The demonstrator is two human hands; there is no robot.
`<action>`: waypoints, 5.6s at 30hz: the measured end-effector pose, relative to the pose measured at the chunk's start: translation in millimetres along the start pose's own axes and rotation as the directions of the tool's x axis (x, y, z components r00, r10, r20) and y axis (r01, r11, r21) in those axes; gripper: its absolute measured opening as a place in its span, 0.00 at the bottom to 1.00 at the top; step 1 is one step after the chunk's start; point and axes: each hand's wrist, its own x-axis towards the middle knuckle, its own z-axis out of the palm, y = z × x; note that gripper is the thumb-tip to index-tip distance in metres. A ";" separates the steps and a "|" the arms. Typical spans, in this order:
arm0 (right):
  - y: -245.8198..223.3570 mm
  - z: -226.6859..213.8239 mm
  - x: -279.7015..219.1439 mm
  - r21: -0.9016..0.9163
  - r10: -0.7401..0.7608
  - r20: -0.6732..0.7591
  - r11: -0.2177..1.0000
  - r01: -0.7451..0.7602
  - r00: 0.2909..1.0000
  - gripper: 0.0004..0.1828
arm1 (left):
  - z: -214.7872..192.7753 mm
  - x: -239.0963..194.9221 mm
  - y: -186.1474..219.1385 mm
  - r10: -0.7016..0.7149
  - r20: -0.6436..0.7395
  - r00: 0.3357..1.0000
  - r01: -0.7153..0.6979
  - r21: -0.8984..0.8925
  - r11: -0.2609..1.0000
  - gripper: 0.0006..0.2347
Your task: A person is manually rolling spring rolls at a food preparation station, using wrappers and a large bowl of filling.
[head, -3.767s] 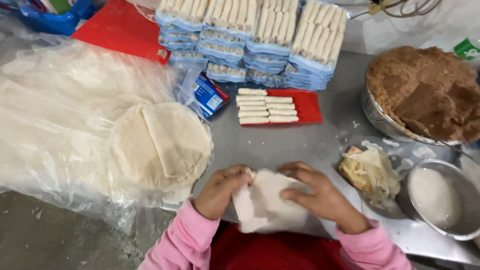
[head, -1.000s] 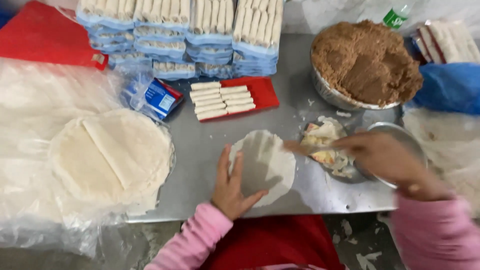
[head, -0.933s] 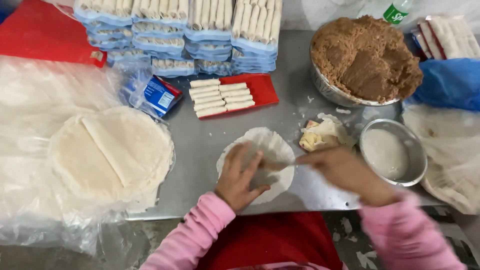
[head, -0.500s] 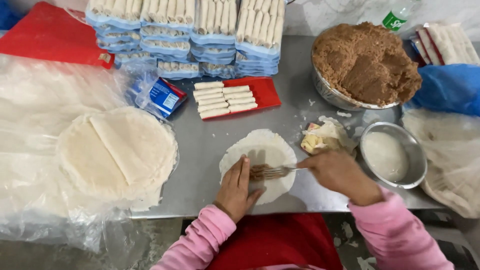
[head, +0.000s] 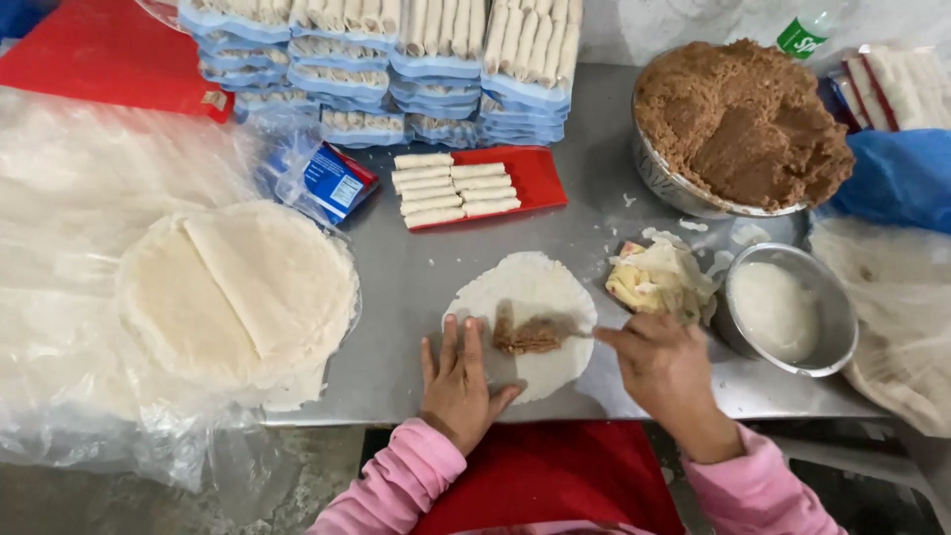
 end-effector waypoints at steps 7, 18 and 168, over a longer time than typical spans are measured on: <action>70.7 -19.4 10.1 -0.508 -0.085 -0.160 0.861 -0.008 0.983 0.09 | -34.3 -1.0 -8.3 0.186 0.190 0.964 -0.200 0.060 0.978 0.30; 191.1 -56.9 88.7 -0.926 0.729 0.190 0.355 -0.126 0.658 0.28 | -3.9 59.4 -17.0 0.363 -0.162 0.918 -0.377 -0.068 0.924 0.03; -41.5 86.0 -0.3 0.331 -0.154 -0.001 0.932 0.146 0.988 0.08 | -50.7 16.0 -13.2 0.088 -0.045 0.995 -0.099 -0.429 0.898 0.20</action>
